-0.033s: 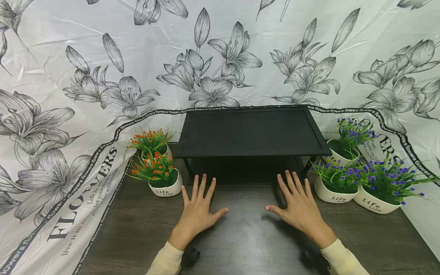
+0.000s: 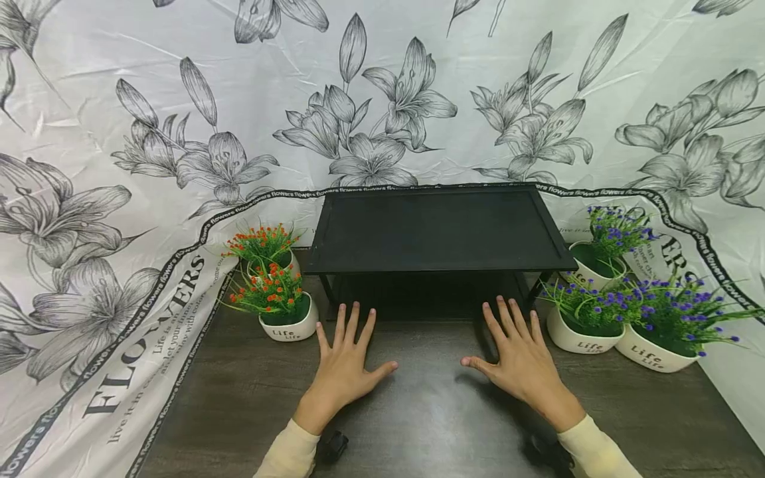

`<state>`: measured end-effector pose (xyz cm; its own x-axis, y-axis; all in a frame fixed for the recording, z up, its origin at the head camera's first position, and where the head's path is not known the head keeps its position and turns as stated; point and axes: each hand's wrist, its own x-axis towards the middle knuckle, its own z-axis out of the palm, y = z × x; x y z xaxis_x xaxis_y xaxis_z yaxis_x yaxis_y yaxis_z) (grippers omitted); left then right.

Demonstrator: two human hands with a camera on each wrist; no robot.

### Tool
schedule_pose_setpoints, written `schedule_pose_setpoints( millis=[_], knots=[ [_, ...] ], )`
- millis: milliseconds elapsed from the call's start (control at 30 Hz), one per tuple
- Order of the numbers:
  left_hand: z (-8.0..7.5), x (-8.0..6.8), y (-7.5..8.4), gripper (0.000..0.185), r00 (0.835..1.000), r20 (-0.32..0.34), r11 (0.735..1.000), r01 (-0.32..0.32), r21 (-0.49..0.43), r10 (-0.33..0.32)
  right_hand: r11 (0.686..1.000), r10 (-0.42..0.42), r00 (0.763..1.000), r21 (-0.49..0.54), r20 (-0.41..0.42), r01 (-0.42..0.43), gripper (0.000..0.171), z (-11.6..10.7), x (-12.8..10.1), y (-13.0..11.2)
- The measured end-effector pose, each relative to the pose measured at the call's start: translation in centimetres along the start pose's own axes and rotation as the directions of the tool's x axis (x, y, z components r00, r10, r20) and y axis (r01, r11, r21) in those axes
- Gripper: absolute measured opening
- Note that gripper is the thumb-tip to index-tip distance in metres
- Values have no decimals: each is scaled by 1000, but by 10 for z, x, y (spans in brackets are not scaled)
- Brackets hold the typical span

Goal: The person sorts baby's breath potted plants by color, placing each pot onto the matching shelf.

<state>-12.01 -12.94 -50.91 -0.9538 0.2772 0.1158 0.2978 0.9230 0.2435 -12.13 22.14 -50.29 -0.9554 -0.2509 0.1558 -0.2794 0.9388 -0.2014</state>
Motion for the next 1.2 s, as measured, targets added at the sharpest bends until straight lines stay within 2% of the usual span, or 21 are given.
schedule_pose_setpoints(
  millis=[367,467,533,567,633,733,800,900,967,1200],
  knots=[
    [-1,-1,-3,110,1000,-4,1000,-5,4,5,1000,8,1000,-10,-4,-8,117,2,0,2],
    [-3,1,-4,102,999,-37,1000,-17,-13,16,1000,-24,992,5,-120,24,110,0,-1,5],
    [-6,3,-5,89,993,-112,999,-32,-37,28,998,-47,973,18,-225,52,97,-2,-2,7],
    [-7,4,-6,80,986,-161,998,-39,-50,30,998,-52,960,25,-275,61,88,-3,-2,8],
    [-9,8,-9,57,961,-277,995,-48,-83,24,997,-41,936,45,-350,60,68,-7,-3,11],
    [-14,14,-15,27,905,-425,990,-62,-126,3,997,2,926,72,-377,28,43,-13,-8,20],
    [-17,19,-20,14,868,-496,984,-64,-164,-26,996,30,923,84,-385,3,29,-17,-12,29],
    [-23,27,-28,13,838,-542,974,-59,-219,-71,996,59,915,89,-399,-25,16,-22,-19,45],
    [-27,31,-33,17,832,-544,964,-44,-263,-110,994,89,899,89,-429,-56,10,-24,-24,56],
    [-37,41,-46,23,838,-496,928,30,-372,-226,978,207,833,116,-513,-172,8,-31,-39,87]
  ],
)
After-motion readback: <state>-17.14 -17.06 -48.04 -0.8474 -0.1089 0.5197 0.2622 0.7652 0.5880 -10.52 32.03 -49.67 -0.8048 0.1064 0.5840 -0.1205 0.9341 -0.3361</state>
